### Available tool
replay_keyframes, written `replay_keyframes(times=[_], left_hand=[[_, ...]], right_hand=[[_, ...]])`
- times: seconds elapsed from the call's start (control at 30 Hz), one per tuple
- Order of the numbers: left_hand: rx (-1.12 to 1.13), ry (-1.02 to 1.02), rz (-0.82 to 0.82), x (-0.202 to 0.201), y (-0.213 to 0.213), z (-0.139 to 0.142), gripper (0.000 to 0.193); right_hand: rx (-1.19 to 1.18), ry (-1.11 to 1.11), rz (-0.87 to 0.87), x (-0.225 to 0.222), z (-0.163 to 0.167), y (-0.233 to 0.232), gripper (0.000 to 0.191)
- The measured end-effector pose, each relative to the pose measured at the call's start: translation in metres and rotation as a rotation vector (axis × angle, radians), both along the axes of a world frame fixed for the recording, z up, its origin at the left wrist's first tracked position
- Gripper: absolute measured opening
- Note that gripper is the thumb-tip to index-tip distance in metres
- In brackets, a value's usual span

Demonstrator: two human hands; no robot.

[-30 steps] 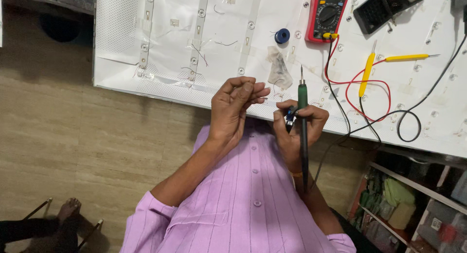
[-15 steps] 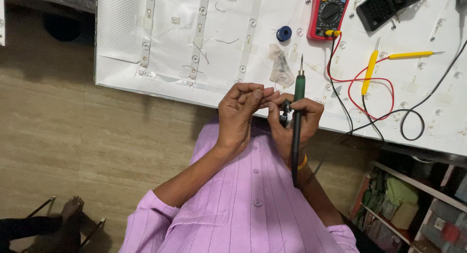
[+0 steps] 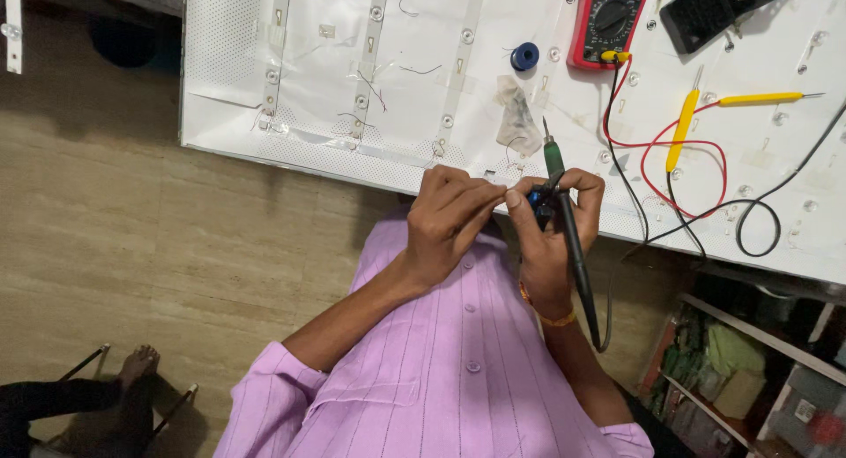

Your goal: The person solders components onto a large white LED light panel at a workbench. They hold a soldering iron in one hand and solder wire in the other, applying solder to points on the panel, occasionally using pliers to trim or position wires and repositioning the panel as they work along its edge.

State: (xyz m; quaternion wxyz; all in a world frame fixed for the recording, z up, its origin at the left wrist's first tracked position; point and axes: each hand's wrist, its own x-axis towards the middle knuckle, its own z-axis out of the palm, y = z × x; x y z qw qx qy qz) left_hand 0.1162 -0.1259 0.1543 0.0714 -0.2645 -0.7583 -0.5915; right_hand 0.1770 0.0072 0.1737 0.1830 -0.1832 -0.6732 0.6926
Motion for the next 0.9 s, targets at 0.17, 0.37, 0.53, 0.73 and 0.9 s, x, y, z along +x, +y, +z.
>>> replay_keyframes(times=[0.17,0.37,0.53,0.73,0.9], left_hand=[[0.236,-0.492,0.024,-0.005,0.003,-0.005,0.01],[0.271,-0.551,-0.019,-0.007,0.005,-0.003,0.012],[0.26,-0.598,-0.105,-0.005,0.005,0.002,0.013],[0.16,-0.451,-0.068,-0.008,0.004,0.005,0.012],[0.122,-0.36,-0.05,-0.01,0.002,0.005,0.01]], right_hand=[[0.479,-0.143,0.036,-0.001,-0.002,0.013,0.039],[0.68,-0.118,0.101,-0.001,0.0,0.014,0.04],[0.724,-0.123,0.124,-0.002,0.007,0.012,0.04],[0.741,-0.114,0.146,-0.005,0.011,0.012,0.038],[0.801,-0.143,0.15,-0.004,0.011,0.014,0.037]])
